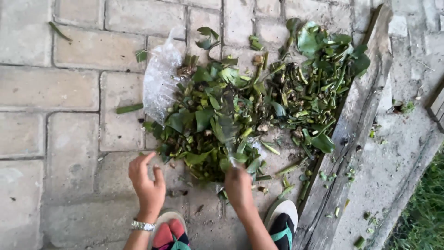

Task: Chopping green aquatic plants using a large cleaver on a wooden board placed on the ground.

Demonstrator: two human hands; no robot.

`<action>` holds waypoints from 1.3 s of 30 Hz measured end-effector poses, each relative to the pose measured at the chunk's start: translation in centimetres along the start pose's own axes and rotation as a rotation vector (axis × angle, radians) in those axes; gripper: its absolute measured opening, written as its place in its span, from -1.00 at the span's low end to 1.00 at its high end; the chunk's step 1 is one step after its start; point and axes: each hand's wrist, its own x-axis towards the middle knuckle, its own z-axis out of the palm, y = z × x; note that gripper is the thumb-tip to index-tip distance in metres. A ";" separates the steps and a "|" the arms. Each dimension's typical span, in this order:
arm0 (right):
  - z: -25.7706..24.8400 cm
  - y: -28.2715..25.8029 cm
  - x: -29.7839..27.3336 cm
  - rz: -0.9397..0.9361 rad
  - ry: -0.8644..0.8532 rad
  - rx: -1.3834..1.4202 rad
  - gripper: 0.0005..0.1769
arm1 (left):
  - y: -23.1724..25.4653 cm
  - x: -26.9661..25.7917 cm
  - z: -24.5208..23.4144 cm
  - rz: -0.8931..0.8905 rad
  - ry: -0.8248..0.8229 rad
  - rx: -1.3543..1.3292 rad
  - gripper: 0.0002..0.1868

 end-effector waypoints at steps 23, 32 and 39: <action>8.1 9.9 -2.9 -0.613 0.088 -2.817 -0.60 | -3.5 0.2 -1.2 -0.164 0.208 -0.144 -0.56; -5.7 -1.3 2.1 -0.793 -0.216 -3.005 -0.60 | -2.9 0.7 -1.1 -0.180 0.189 -0.098 -0.58; 5.7 9.2 -3.7 -0.702 0.096 -2.712 -0.59 | -3.3 -0.6 -1.4 -0.218 0.170 -0.109 -0.64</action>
